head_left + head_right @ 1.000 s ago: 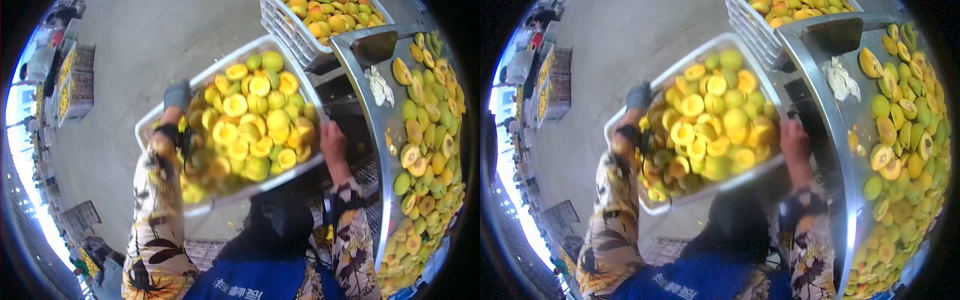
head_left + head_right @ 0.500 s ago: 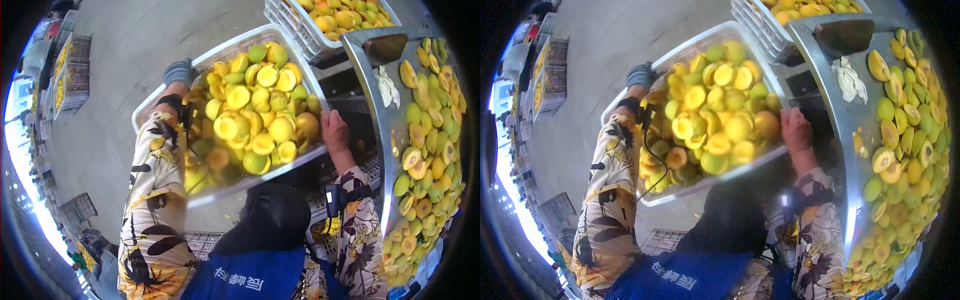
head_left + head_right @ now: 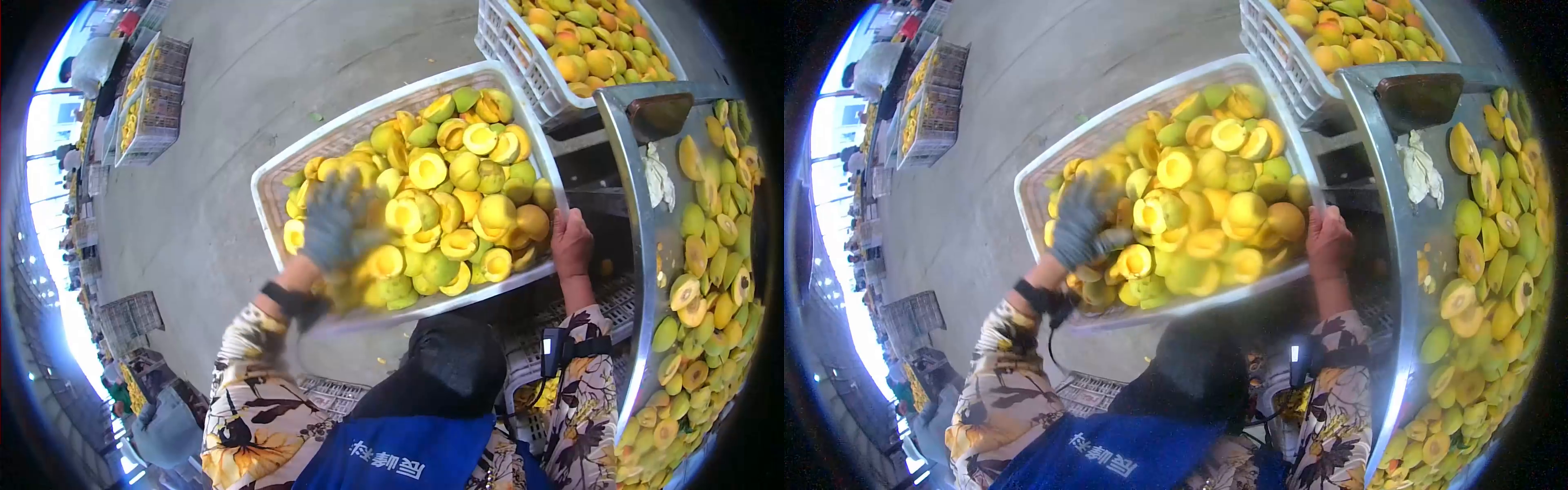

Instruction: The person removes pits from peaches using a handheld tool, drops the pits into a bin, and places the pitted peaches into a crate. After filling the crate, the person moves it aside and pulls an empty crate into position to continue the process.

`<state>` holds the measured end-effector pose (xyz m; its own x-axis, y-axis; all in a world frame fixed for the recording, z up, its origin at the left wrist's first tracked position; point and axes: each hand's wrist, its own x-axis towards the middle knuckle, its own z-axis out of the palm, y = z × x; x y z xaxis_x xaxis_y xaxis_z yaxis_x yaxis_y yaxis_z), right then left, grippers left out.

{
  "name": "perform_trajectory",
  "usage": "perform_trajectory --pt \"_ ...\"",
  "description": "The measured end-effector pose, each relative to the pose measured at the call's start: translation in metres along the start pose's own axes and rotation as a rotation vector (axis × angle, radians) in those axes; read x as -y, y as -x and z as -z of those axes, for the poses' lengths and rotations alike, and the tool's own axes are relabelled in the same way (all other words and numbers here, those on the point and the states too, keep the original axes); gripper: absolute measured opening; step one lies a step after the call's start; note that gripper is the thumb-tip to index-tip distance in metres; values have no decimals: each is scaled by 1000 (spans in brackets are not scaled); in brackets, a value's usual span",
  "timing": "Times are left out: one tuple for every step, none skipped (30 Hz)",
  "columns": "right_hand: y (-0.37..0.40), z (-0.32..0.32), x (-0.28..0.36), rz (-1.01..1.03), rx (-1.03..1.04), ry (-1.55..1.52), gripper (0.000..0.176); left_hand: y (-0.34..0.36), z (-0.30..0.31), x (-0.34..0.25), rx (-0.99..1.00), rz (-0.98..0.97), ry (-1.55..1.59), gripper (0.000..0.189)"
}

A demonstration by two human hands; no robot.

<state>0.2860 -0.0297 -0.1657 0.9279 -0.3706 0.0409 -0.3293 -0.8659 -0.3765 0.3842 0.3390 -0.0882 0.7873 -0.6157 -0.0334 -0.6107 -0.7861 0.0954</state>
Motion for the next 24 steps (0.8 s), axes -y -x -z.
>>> perform_trajectory --pt "0 -3 -2 12 -12 28 32 16 -10 -11 69 9 -85 63" --pt "2 -7 -6 22 -23 55 33 25 -20 -16 140 19 -169 63" --pt "0 -9 -6 29 -41 83 33 23 -20 -15 187 32 -219 59" --pt "-2 -9 -6 34 -50 97 33 16 -23 -10 209 58 -169 57" --pt "1 -8 -8 38 -46 112 33 9 -28 -6 243 86 -113 54" --pt "2 -7 -8 42 -47 125 33 0 -30 -1 273 113 -61 51" --pt "1 -7 -7 54 -57 127 33 -13 -9 -3 339 70 -169 41" --pt "1 -7 -8 64 -64 128 32 -22 -17 10 257 176 -119 38" --pt "2 -7 -7 73 -75 129 32 -34 -34 28 171 279 -68 35" --pt "4 -7 -5 70 -75 138 32 -46 -51 50 -2 280 -132 33" --pt "4 -8 -5 69 -77 150 31 -68 -62 67 97 335 -65 31" --pt "2 -6 -7 68 -85 170 31 -83 -60 71 209 338 -59 32" --pt "0 -3 -7 85 -98 143 31 -93 -53 68 329 340 -47 32" --pt "0 -2 -5 96 -102 115 32 -96 -46 64 462 338 -37 33" --pt "2 0 -4 103 -111 83 32 -87 -22 55 439 383 129 39" --pt "3 0 -7 104 -117 102 32 -64 -45 80 146 202 177 48" --pt "3 -3 -8 110 -126 117 32 -52 -29 62 46 229 266 48" --pt "1 -5 -9 120 -131 131 32 -35 -11 40 -52 260 354 48" --pt "0 -6 -8 114 -139 137 32 -20 -9 23 -69 170 176 46" --pt "1 -6 -8 110 -141 144 32 -4 -9 5 -82 83 1 44" --pt "2 -6 -7 109 -142 151 32 3 -14 5 -44 91 -68 42" --pt "3 -8 -7 106 -129 154 31 10 -19 5 -5 95 -138 40" --pt "2 -10 -8 98 -126 159 31 7 -35 21 75 184 -103 37" --pt "2 -9 -10 85 -123 166 31 -2 -45 32 155 266 -65 35"
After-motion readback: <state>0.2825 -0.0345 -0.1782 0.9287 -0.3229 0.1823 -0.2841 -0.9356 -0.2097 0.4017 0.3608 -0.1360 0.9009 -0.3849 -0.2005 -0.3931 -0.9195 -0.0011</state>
